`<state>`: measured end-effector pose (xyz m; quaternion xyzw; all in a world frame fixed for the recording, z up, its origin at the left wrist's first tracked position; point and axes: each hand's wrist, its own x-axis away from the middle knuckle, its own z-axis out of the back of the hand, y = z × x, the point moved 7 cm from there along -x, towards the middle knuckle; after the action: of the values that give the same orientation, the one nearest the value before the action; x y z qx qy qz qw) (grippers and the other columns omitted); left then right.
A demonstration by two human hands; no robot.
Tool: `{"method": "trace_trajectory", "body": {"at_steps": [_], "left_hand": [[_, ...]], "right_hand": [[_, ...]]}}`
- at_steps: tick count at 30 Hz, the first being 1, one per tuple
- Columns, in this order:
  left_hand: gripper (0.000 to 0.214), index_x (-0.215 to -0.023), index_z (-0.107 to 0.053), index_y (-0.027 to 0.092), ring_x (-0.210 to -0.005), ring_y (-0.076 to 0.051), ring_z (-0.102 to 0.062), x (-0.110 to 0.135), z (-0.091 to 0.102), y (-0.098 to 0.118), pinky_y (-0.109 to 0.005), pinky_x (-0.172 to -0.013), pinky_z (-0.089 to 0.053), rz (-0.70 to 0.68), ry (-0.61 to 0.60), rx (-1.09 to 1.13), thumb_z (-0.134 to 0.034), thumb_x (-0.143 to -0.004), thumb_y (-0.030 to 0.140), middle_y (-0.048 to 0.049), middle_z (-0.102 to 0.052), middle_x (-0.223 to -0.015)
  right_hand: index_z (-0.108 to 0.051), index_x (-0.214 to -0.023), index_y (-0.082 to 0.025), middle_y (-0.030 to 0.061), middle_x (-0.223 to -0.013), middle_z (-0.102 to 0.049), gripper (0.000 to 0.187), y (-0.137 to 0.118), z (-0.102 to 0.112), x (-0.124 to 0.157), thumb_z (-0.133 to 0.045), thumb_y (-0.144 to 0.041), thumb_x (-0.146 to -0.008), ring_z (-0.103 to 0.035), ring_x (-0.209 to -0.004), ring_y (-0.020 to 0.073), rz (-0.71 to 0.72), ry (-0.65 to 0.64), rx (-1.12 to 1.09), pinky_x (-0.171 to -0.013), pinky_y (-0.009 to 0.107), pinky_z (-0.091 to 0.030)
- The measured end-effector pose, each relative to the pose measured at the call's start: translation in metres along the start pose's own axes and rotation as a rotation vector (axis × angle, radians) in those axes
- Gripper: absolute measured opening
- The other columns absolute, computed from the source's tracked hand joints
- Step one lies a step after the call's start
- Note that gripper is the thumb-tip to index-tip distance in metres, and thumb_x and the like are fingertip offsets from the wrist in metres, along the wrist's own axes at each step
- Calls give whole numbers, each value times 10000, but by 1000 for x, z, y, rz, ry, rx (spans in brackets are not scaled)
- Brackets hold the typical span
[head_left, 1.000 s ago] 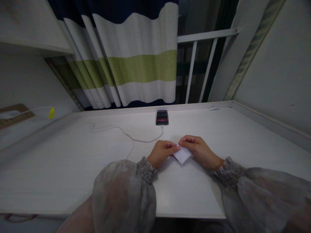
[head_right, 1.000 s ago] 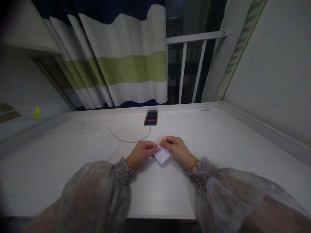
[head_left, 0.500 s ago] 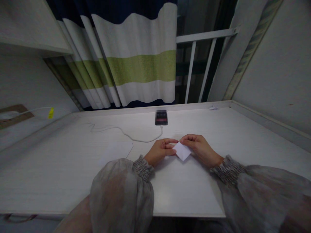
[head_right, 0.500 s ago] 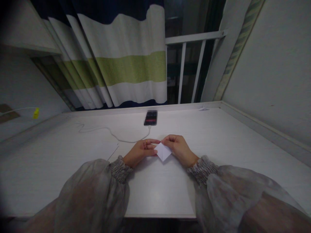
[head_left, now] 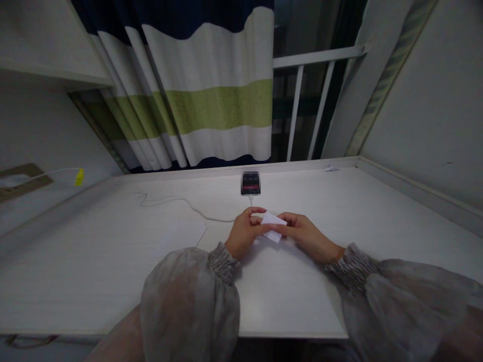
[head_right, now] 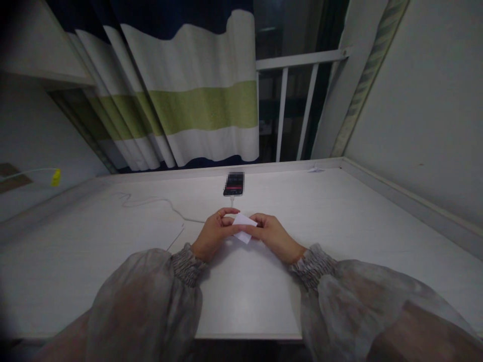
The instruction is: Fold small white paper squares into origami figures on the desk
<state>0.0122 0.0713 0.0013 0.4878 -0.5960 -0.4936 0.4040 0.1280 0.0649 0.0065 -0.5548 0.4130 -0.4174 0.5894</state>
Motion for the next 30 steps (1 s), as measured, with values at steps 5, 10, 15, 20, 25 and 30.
{"method": "trace_trajectory", "body": {"at_steps": [5,10,15,20,25,30], "left_hand": [[495,-922,-498,129,-514,-95,-563,-1,3,4,-216,-554,-416,-46,39,32,-760,-510,207,2,-647,-601],[441,-902,-534,124,-478,-75,-522,0,2,2,-207,-530,-397,-42,45,13,-742,-518,185,37,-601,-538],[446,-906,-549,120,-443,-60,-477,1,1,1,-191,-483,-349,-16,68,65,-736,-503,163,74,-525,-477],[457,-893,-548,120,-408,-41,-414,0,4,0,-185,-470,-321,-17,111,129,-745,-482,153,108,-425,-438],[447,-873,-538,120,-418,-44,-414,-3,10,-2,-188,-471,-304,-34,161,130,-743,-478,158,99,-437,-450],[459,-867,-525,124,-428,-55,-448,-2,11,-2,-196,-495,-336,-39,173,156,-749,-469,168,95,-459,-449]], "right_hand": [[-625,-695,-107,9,-646,-608,260,5,-4,-2,-645,-362,-649,-502,-595,98,-27,-82,32,-589,231,-383],[-645,-645,-103,8,-600,-625,219,9,-4,-5,-674,-314,-592,-517,-558,99,-72,-80,32,-571,229,-399],[-625,-556,-119,1,-538,-629,168,5,-6,-1,-667,-280,-584,-523,-490,89,-105,-61,7,-539,223,-419],[-586,-503,-128,0,-460,-604,220,4,-9,2,-622,-299,-637,-491,-397,73,-150,-65,43,-464,214,-401],[-597,-535,-113,5,-507,-617,216,4,-10,3,-617,-291,-654,-499,-423,57,-122,-124,52,-476,195,-398],[-583,-544,-111,4,-522,-612,232,7,-9,3,-611,-302,-672,-471,-406,39,-133,-130,38,-448,180,-367]]}}
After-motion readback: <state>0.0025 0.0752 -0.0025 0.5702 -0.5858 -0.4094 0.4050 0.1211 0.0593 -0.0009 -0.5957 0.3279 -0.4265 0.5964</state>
